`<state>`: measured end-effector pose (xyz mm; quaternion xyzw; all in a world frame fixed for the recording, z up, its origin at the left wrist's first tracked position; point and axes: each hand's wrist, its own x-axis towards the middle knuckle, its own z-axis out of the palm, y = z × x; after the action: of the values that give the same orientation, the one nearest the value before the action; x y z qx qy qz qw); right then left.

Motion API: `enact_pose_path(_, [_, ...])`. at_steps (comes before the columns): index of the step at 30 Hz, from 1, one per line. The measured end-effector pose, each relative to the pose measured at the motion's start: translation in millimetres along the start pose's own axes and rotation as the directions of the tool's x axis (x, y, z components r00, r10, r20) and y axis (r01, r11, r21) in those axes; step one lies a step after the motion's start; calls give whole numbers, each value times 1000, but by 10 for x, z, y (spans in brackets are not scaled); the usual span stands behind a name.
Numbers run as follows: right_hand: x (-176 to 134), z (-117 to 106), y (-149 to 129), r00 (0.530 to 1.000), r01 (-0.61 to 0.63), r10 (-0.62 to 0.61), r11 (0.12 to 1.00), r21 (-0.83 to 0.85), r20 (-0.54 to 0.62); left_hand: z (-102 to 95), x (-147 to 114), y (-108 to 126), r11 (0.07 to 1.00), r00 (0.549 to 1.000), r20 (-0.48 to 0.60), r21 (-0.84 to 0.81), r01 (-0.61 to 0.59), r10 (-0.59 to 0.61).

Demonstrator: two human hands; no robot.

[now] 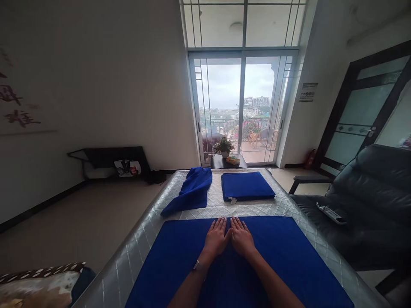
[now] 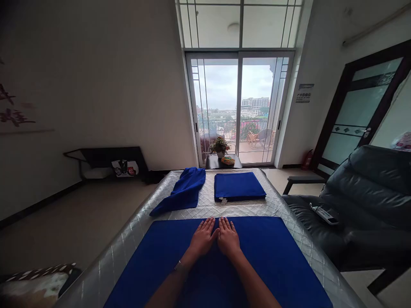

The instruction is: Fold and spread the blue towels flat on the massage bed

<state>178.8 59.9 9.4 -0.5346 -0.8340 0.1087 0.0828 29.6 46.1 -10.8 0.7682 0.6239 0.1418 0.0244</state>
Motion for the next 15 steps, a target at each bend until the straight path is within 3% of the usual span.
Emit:
enact_pose_path(3, [-8,-64,111,999,-32,32,999,-29,-3,-40,-18,-153,998,999,8,25,54,-54])
enact_pose_path(5, [-40,-121,344,996,-85,85,994,-66,-3,-104,-76,-388,991,992,10,62,122,-123])
enact_pose_path(10, [-239,-285,1413,961,-277,271,942,-190,-60,-350,-397,-1342,939,952,-6,159,304,-307])
enact_pose_path(13, [-358,-345,2029,913,-408,391,884,-227,-118,-423,-614,-1892,900,919,-76,188,394,-386])
enact_pose_path(15, [-393,-349,2283,883,-469,452,858,-210,-125,-412,-704,-2133,880,903,-141,206,429,-407])
